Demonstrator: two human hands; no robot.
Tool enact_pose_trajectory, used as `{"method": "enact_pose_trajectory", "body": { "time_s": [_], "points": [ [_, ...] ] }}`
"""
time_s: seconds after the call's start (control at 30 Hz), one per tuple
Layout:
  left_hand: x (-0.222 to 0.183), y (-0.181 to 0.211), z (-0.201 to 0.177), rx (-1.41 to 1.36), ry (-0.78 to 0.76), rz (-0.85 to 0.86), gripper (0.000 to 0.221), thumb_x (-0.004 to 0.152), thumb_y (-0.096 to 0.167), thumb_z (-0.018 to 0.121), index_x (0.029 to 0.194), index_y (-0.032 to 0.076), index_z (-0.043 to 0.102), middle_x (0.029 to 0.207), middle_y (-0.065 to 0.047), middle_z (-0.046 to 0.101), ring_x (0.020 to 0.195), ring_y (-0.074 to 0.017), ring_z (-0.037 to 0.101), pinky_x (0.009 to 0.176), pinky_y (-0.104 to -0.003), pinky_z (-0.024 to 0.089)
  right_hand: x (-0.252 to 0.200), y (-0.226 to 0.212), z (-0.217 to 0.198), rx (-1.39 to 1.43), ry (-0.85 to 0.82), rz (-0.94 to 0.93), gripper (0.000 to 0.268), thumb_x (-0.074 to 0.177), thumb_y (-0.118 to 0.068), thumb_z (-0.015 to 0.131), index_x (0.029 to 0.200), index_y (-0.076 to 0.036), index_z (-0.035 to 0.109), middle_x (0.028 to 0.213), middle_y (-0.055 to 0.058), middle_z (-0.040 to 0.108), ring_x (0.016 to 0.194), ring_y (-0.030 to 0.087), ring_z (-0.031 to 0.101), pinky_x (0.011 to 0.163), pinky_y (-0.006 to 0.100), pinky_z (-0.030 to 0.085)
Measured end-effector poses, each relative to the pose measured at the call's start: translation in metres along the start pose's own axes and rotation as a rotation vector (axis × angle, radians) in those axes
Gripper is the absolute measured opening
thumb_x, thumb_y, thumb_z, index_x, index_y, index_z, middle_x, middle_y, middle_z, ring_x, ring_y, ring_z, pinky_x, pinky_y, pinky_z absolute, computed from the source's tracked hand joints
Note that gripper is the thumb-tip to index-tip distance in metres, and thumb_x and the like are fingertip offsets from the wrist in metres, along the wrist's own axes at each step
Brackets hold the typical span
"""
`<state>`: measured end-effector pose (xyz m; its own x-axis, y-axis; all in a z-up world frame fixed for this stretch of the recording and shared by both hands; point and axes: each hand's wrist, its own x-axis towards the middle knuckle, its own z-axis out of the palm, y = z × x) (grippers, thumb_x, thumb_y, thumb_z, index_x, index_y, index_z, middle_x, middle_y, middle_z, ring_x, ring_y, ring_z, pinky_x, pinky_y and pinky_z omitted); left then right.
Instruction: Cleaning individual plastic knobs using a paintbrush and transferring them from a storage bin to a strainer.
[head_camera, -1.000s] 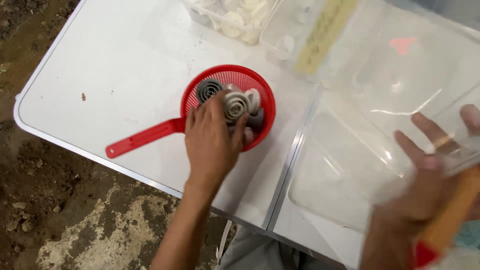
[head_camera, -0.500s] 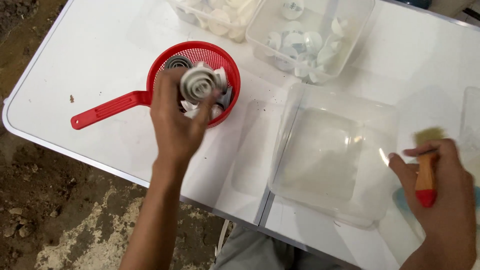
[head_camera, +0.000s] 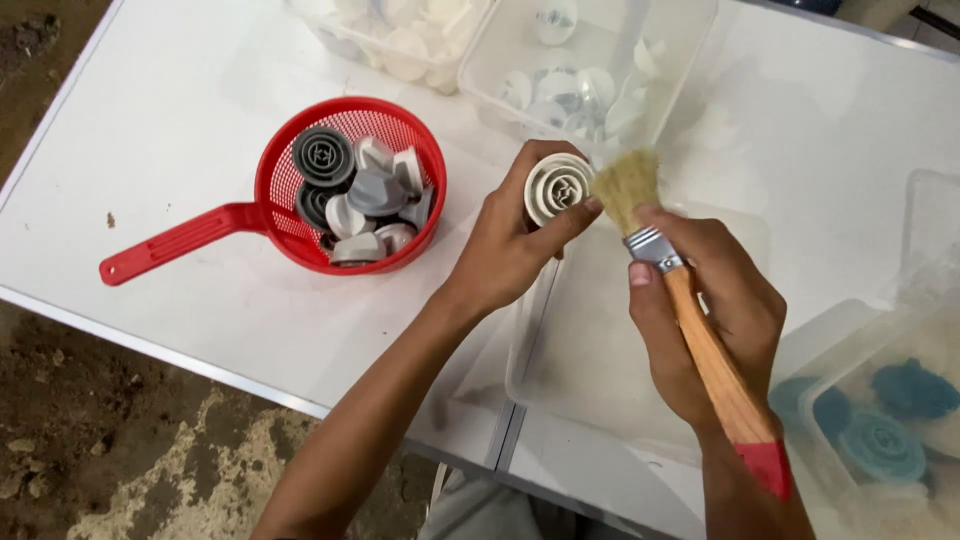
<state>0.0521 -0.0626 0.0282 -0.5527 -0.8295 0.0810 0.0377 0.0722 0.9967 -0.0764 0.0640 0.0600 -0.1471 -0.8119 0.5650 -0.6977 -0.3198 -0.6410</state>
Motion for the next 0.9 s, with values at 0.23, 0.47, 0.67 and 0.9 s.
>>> {"method": "enact_pose_trajectory", "body": {
  "time_s": [0.23,0.47,0.67,0.9],
  "points": [
    [0.005,-0.031,0.000,-0.117,-0.021,0.261,0.039,0.104,0.044,0.047,0.131,0.016,0.044,0.088,0.000,0.050,0.067,-0.0091,0.043,0.061,-0.025,0.039,-0.001,0.012,-0.006,0.170,0.089,0.251,0.032,0.093,0.005,0.073,0.123,0.003,0.063,0.114,0.014,0.071,0.078,0.013,0.064,0.068,0.021,0.055],
    [-0.002,-0.039,-0.002,-0.150,0.113,0.332,0.075,0.101,0.073,0.016,0.111,0.012,0.059,0.087,0.001,0.054,0.069,-0.0079,0.046,0.058,-0.024,0.036,0.000,0.009,-0.011,0.153,-0.092,-0.067,0.031,0.093,0.002,0.070,0.123,0.008,0.065,0.115,0.020,0.075,0.104,0.030,0.076,0.091,0.033,0.064],
    [-0.006,-0.057,-0.002,-0.071,0.122,0.359,0.071,0.104,0.066,0.020,0.113,0.008,0.059,0.096,-0.004,0.059,0.077,-0.0120,0.053,0.070,-0.026,0.041,-0.013,0.009,0.001,0.119,-0.076,-0.100,0.014,0.098,-0.001,0.059,0.108,0.002,0.069,0.069,0.007,0.064,0.058,0.017,0.058,0.057,0.026,0.047],
    [-0.011,-0.065,0.000,0.143,0.046,0.429,0.081,0.102,0.072,0.008,0.117,0.010,0.058,0.092,-0.006,0.066,0.071,-0.0170,0.058,0.061,-0.029,0.044,-0.020,0.017,0.004,-0.006,-0.013,-0.256,0.024,0.098,0.001,0.065,0.121,0.007,0.065,0.108,0.020,0.076,0.087,0.028,0.074,0.072,0.032,0.063]
  ]
}}
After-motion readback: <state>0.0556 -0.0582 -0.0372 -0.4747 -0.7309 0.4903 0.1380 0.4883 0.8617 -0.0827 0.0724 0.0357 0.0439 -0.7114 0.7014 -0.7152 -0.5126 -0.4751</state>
